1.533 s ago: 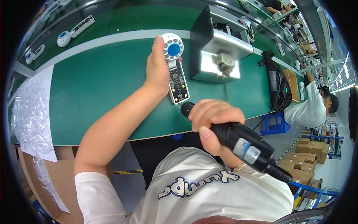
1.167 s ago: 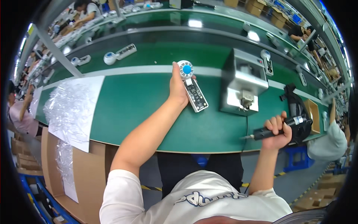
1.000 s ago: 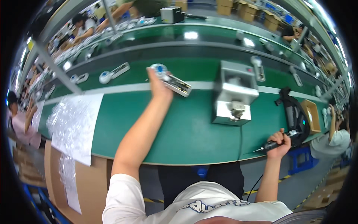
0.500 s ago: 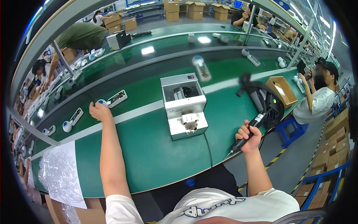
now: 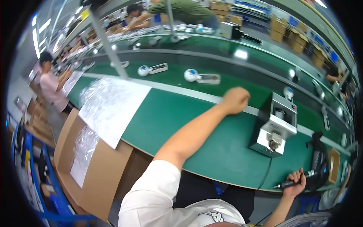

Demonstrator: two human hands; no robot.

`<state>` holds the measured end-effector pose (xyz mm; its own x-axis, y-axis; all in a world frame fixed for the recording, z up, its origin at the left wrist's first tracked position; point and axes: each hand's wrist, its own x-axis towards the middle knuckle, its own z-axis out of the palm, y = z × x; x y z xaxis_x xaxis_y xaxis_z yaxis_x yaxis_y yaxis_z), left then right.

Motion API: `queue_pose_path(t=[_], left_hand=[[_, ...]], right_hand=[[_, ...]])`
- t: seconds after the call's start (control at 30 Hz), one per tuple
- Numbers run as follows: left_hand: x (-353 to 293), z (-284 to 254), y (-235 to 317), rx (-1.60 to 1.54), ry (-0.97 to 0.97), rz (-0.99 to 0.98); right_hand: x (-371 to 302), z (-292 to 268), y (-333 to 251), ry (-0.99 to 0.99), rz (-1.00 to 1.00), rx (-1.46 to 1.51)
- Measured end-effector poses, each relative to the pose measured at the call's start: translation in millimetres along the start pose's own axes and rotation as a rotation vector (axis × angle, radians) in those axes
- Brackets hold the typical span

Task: Assemble electronic components onto a circuit board and perform testing using industrial fixtures and an electric screwdriver.

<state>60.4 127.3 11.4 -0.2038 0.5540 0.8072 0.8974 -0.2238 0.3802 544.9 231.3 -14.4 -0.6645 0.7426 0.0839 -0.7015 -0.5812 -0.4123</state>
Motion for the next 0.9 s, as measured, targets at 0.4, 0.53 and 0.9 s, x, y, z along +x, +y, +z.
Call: queue_pose_path(t=[0.4,0.53,0.9], left_hand=[[-7,-24,-14,-0.036,0.182,-0.160],[-4,-22,-14,-0.028,0.156,-0.137],[-11,-23,-11,0.000,0.132,-0.106]], right_hand=[[10,7,10,0.089,-0.017,-0.114],[13,6,9,0.062,-0.015,-0.109],[9,7,14,0.032,-0.003,-0.121]])
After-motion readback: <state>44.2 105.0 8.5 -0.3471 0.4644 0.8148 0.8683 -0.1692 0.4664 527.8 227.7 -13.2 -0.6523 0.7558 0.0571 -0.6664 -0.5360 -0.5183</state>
